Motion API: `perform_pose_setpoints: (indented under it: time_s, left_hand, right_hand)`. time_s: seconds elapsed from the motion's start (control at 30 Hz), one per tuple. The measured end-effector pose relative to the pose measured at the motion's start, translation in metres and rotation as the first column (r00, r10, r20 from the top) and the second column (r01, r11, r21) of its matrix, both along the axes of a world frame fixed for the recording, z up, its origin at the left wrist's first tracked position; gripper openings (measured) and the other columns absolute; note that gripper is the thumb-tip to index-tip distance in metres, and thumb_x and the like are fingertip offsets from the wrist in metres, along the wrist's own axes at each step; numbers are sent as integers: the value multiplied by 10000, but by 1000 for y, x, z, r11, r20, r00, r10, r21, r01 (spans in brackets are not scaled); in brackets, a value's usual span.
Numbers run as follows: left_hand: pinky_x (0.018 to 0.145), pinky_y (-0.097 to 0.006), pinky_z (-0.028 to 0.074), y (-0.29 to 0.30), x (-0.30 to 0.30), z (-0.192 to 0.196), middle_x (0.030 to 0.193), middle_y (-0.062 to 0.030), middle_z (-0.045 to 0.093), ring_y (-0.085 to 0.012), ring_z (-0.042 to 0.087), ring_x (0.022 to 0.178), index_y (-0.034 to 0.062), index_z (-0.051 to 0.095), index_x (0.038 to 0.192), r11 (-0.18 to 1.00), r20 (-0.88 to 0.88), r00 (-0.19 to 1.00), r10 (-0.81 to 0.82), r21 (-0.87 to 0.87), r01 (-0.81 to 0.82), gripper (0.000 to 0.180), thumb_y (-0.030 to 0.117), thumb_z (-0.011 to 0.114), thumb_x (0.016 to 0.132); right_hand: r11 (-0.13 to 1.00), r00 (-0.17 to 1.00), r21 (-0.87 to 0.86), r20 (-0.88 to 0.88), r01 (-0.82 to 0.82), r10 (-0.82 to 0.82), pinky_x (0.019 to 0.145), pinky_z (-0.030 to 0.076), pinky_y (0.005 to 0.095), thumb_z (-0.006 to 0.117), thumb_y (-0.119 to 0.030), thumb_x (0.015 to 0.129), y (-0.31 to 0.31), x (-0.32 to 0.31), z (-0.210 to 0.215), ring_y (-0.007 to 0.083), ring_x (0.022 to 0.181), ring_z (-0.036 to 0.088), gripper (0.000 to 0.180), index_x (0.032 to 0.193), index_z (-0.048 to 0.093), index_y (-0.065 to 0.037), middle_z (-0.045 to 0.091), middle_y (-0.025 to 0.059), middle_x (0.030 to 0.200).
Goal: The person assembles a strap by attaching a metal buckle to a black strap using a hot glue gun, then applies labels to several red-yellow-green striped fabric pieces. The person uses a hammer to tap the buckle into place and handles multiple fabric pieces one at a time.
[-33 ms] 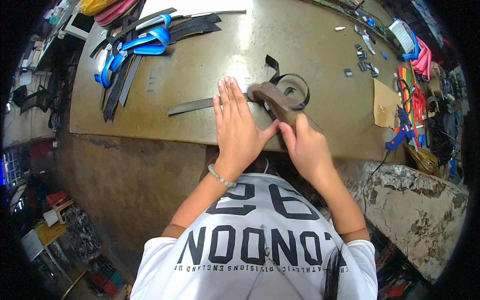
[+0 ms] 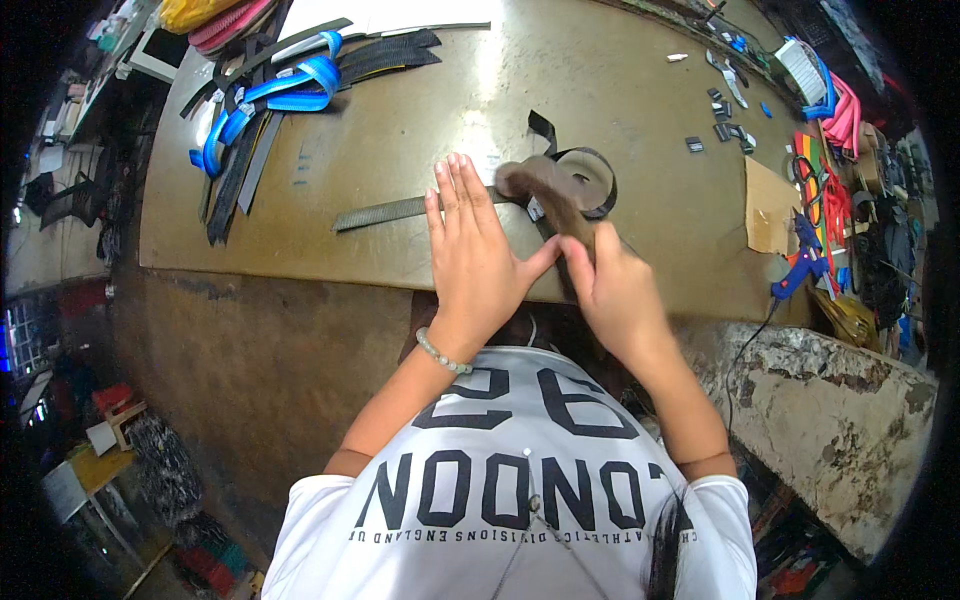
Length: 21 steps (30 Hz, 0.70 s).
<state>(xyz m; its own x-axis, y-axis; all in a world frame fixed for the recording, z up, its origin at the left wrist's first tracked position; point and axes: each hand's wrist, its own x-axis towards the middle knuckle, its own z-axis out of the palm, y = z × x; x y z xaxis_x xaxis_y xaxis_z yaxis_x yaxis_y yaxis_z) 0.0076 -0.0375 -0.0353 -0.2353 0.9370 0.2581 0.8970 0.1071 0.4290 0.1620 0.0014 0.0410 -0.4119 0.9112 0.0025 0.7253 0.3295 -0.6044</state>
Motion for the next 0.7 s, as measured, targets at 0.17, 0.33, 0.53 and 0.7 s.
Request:
perform_pose_setpoints:
  time_s: [0.17, 0.33, 0.53, 0.7]
  left_hand:
    - [1161, -582, 183, -1, 1, 3, 1501, -317, 341, -465, 259, 1439, -22, 415, 1432, 999, 13, 1000, 3, 53, -4, 885, 562, 692, 826]
    - [1035, -534, 323, 4, -10, 6, 1237, -113, 600, -343, 486, 1228, 122, 713, 1082, 987, 43, 999, -22, 157, 15, 361, 387, 731, 837]
    - [972, -415, 380, 12, -31, 4, 1123, -55, 629, -290, 521, 1130, 114, 727, 1007, 982, 145, 985, -96, 176, 70, 152, 176, 680, 876]
    - [1039, -439, 364, 2, -58, 14, 1281, -90, 558, -328, 474, 1238, 103, 665, 1068, 959, 100, 958, -268, 122, 256, 197, 187, 661, 890]
  right_hand:
    - [963, 959, -41, -84, 268, -271, 655, 496, 484, 560, -405, 997, 16, 31, -18, 448, 749, 654, 436, 978, 609, 28, 640, 293, 787]
    - [745, 796, 284, -162, 603, -583, 695, 493, 453, 546, -482, 991, 45, 88, -33, 378, 747, 655, 537, 1058, 641, 42, 662, 261, 822]
    - [662, 668, 387, 142, 642, -731, 771, 511, 487, 563, -495, 966, 56, 133, -51, 447, 900, 659, 522, 1080, 662, 5, 694, 261, 960]
    - [673, 663, 460, 214, 579, -717, 763, 524, 479, 583, -525, 941, 53, 136, -66, 423, 899, 673, 531, 1129, 667, -35, 703, 222, 1022]
